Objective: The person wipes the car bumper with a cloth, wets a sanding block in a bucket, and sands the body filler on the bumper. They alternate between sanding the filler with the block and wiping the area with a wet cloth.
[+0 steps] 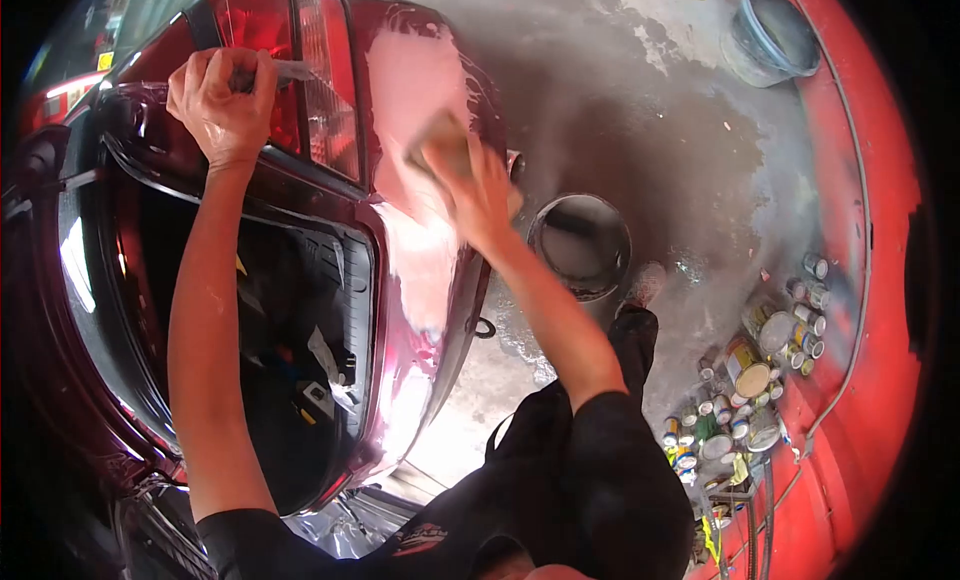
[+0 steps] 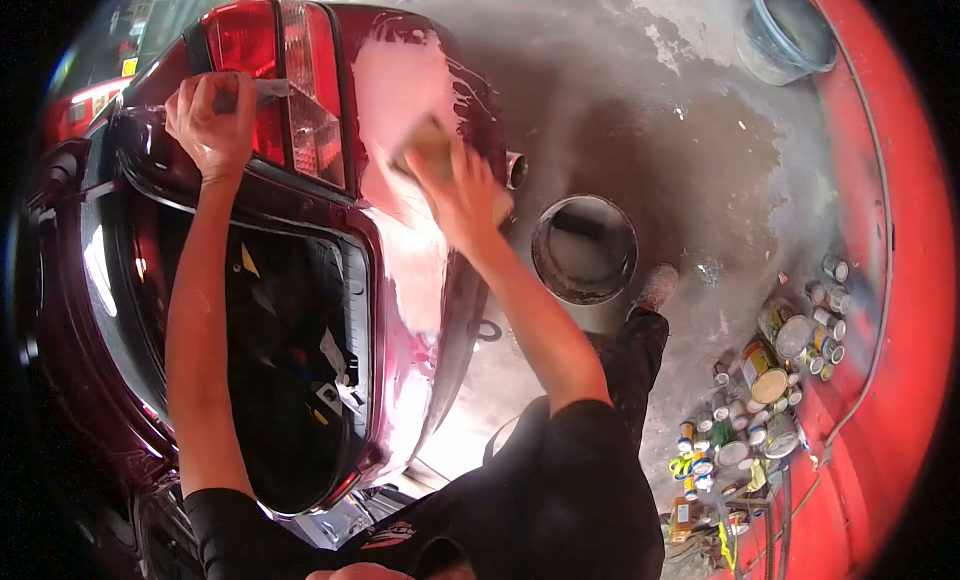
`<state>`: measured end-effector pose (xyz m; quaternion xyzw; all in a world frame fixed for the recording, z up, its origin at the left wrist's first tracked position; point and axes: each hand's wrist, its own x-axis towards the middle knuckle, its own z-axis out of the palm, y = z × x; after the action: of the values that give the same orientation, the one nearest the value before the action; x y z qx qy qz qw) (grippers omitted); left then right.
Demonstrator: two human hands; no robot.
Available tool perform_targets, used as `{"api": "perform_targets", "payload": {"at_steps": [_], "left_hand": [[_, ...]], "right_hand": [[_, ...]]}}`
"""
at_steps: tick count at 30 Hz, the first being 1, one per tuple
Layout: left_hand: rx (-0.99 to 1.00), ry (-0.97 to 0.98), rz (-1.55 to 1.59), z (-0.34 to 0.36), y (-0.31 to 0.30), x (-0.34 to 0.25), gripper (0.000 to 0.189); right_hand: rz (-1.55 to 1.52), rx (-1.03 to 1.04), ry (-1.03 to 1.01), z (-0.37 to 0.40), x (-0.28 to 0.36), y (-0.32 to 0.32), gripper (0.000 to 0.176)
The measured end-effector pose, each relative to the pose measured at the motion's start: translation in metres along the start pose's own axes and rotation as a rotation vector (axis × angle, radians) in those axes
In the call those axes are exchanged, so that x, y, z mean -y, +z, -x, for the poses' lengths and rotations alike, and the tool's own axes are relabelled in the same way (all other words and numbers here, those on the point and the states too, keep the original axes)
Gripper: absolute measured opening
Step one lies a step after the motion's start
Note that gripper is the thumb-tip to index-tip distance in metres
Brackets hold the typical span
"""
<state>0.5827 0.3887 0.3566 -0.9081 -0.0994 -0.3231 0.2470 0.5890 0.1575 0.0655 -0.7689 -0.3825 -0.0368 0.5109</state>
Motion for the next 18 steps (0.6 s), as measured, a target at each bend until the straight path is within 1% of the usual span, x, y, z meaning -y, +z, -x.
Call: {"api": "perform_targets", "payload": {"at_steps": [2, 3, 5, 6, 8, 9, 10, 12, 13, 14, 16, 17, 18], "left_hand": [[0.002, 0.002, -0.005, 0.002, -0.001, -0.001, 0.015], [-0.004, 0.007, -0.006, 0.0, -0.001, -0.001, 0.015], [-0.019, 0.016, -0.003, -0.002, 0.001, -0.001, 0.015], [-0.013, 0.02, 0.003, 0.0, -0.001, -0.001, 0.015], [-0.017, 0.017, 0.017, 0.002, -0.001, -0.002, 0.015], [-0.031, 0.006, 0.02, 0.001, 0.0, -0.002, 0.015], [-0.031, 0.004, 0.024, 0.001, 0.0, -0.002, 0.015], [-0.016, 0.006, 0.023, 0.0, -0.004, -0.004, 0.014], [-0.01, 0.031, -0.041, -0.001, -0.007, -0.005, 0.014], [-0.01, 0.036, -0.041, -0.001, -0.008, 0.0, 0.014], [-0.001, 0.052, -0.024, 0.0, -0.005, 0.002, 0.015], [0.014, 0.065, -0.018, 0.0, -0.006, 0.004, 0.015], [0.007, 0.067, -0.03, 0.0, -0.004, 0.005, 0.015]], "right_hand": [[0.011, -0.017, -0.052, -0.079, 0.002, 0.004, 0.068], [0.004, -0.001, -0.018, -0.109, 0.003, 0.01, 0.069], [-0.034, -0.004, 0.012, -0.111, 0.001, 0.017, 0.067], [-0.054, 0.004, 0.037, -0.103, 0.001, 0.023, 0.066], [-0.001, -0.036, -0.103, -0.03, -0.004, 0.02, 0.069], [-0.068, 0.017, -0.098, 0.015, -0.006, 0.006, 0.07], [-0.136, 0.076, -0.096, 0.045, -0.008, -0.007, 0.071], [-0.073, 0.054, -0.099, 0.05, -0.009, -0.009, 0.07], [-0.049, 0.042, -0.094, 0.054, -0.006, -0.005, 0.069], [-0.034, 0.067, -0.106, 0.031, -0.002, -0.005, 0.068], [0.041, 0.099, -0.14, -0.039, 0.005, -0.002, 0.066], [0.027, 0.03, -0.17, -0.066, 0.005, 0.008, 0.064], [0.029, 0.039, -0.14, -0.073, 0.007, 0.009, 0.067]]}}
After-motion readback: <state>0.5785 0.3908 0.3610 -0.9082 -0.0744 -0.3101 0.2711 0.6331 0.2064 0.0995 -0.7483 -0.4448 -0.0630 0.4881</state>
